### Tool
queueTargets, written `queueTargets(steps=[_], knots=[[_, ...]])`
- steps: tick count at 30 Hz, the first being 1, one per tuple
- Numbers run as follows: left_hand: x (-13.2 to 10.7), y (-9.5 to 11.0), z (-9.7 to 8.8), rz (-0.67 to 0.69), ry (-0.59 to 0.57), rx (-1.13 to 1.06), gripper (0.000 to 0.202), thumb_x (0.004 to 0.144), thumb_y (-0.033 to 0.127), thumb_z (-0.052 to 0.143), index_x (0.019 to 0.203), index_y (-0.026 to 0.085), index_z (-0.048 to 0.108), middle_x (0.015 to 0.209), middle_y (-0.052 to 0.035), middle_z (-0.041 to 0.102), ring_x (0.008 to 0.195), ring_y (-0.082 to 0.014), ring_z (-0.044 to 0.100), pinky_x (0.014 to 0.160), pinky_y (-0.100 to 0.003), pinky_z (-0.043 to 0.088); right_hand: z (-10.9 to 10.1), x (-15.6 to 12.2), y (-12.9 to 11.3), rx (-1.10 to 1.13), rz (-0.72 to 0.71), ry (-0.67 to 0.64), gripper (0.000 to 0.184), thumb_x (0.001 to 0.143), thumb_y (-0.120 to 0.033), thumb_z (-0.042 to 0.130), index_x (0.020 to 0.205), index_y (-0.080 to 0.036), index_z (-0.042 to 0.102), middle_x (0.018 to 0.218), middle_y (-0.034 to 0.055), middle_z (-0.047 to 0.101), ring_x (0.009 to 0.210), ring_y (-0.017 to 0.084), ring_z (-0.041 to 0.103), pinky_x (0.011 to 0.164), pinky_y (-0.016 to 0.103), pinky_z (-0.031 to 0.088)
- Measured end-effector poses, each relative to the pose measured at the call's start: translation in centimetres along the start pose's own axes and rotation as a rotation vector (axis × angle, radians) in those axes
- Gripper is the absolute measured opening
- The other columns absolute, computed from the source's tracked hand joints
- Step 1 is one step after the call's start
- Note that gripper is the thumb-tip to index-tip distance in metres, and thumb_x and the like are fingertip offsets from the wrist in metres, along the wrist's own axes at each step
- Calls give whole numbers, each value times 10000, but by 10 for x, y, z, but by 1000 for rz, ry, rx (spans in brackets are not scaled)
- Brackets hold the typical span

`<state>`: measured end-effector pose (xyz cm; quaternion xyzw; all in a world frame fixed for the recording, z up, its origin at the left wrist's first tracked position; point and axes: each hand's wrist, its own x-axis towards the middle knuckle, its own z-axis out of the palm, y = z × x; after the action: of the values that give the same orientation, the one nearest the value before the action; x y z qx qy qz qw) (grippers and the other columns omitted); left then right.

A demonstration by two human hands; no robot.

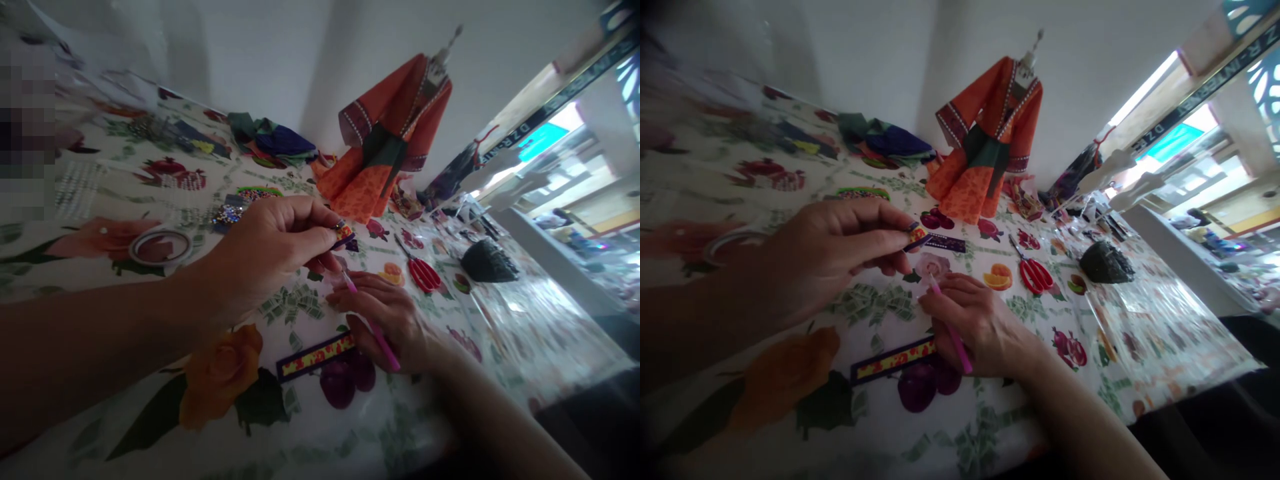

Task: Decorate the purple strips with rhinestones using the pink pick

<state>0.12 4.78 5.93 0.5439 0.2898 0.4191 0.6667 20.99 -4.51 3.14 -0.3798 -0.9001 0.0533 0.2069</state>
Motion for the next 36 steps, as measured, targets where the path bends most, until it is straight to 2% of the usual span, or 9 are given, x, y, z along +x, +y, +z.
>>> queueTargets(steps=[6,12,15,20,23,27,30,33,36], knots=[[-1,4,3,-41,9,3,119,832,83,658,802,183,716,563,32,706,523,-105,670,552,-179,500,1,5,0,-7,-4,-28,290,919,-68,515,1180,-188,558,947,92,732,1052,280,740,1044,510,572],[-1,9,1,-26,14,-10,138,853,59,653,815,177,714,590,38,695,552,-94,662,574,-169,521,5,16,3,19,58,-93,281,934,-79,493,1191,-190,521,1155,163,702,1227,308,658,1054,512,561],[1,10,-1,-31,27,-28,150,852,42,651,809,173,711,615,40,695,579,-100,675,589,-180,539,2,24,4,56,104,-136,238,950,-81,467,1155,-197,503,1161,161,680,1152,289,659,953,465,594],[4,6,-3,-11,4,-25,134,867,60,654,830,174,713,587,28,709,563,-100,664,577,-174,532,-4,35,7,-12,94,-178,292,977,-103,458,1260,-166,497,1102,150,657,1033,262,652,850,413,597],[3,7,-2,-14,9,-34,137,869,52,652,825,169,707,576,27,707,536,-93,642,549,-164,523,-5,39,10,-4,102,-119,251,984,-120,474,1223,-189,510,1018,104,664,925,227,665,780,361,585],[2,8,-1,-30,-1,-30,150,875,42,640,811,161,704,585,25,701,540,-93,654,538,-157,519,0,45,20,56,189,57,221,988,-113,487,1181,-217,511,892,25,670,732,160,644,683,291,550],[2,9,-1,-25,-7,-16,144,882,47,631,831,159,706,612,25,704,563,-90,665,563,-159,524,10,50,30,109,167,123,292,969,-114,512,1241,-220,503,926,21,696,753,154,652,693,286,549],[2,9,-3,-29,-8,-7,109,880,75,647,848,162,704,619,23,703,583,-98,675,589,-170,534,20,53,38,117,152,171,246,969,-157,547,1207,-220,531,938,23,689,771,153,649,702,289,543],[1,11,-3,-38,-4,2,132,875,71,629,829,176,695,599,29,698,554,-108,673,561,-186,521,21,53,39,126,185,182,231,956,-178,579,1180,-215,541,901,14,674,753,153,641,696,290,534]])
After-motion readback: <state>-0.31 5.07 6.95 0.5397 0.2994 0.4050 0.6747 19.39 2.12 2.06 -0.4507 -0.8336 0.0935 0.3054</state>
